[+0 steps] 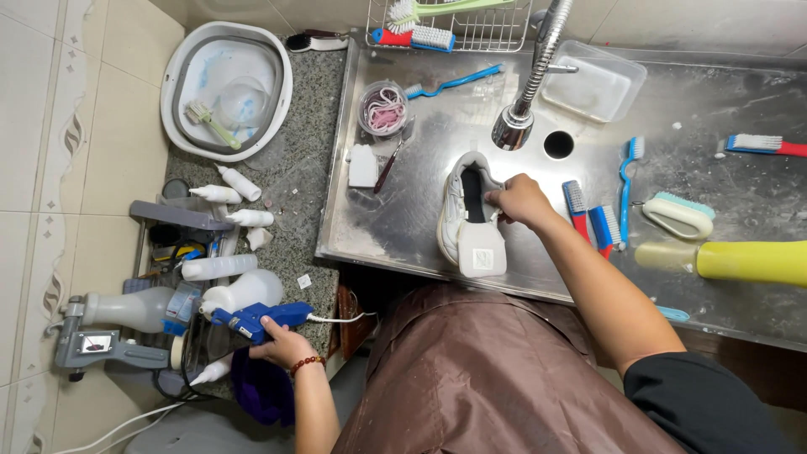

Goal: Clean a white sneaker in a workshop sink using a pressurized spray gun and water.

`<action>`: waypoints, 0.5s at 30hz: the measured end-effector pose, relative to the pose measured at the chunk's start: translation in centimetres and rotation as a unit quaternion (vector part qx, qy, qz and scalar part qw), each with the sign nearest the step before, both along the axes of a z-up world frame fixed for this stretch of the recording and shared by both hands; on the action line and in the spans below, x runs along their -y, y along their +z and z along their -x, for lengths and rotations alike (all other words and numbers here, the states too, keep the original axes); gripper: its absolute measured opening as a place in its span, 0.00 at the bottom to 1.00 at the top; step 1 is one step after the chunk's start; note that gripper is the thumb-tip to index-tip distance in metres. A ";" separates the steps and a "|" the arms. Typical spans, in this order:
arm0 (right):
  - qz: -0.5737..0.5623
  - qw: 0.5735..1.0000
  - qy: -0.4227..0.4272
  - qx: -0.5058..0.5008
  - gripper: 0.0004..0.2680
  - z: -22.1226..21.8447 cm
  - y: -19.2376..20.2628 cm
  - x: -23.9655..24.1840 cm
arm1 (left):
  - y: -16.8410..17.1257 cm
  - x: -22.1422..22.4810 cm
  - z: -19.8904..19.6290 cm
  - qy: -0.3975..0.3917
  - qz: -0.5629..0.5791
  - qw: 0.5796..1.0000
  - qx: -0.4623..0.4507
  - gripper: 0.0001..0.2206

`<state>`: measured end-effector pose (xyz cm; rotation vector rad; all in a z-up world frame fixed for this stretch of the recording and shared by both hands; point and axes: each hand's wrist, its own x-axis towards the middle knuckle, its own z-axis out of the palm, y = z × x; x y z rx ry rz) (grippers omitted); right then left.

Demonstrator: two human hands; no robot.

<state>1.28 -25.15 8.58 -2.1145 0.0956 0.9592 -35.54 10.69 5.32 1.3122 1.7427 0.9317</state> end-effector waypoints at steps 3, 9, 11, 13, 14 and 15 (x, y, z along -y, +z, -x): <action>0.002 1.000 -0.016 0.011 0.12 0.6 -0.1 0.5 | -0.3 0.2 0.6 0.003 0.037 0.998 0.055 0.35; 0.000 0.998 -0.042 0.036 0.15 1.7 0.0 0.3 | 0.7 5.2 -2.2 0.082 0.257 0.958 0.101 0.29; 0.035 0.997 -0.010 0.075 0.16 2.1 -0.5 0.2 | -1.8 6.2 -3.0 -0.065 0.291 0.938 0.174 0.18; 0.043 0.991 -0.005 0.126 0.16 2.4 -1.8 -0.2 | -1.6 7.3 -8.9 -0.224 0.262 0.925 0.160 0.16; 0.056 0.984 0.001 0.167 0.16 3.4 -2.6 0.0 | -1.4 8.2 -10.9 -0.375 0.235 0.887 0.132 0.13; 0.058 0.985 0.000 0.163 0.16 4.3 -2.3 -0.1 | -0.3 9.8 -13.2 -0.375 0.238 0.887 0.128 0.13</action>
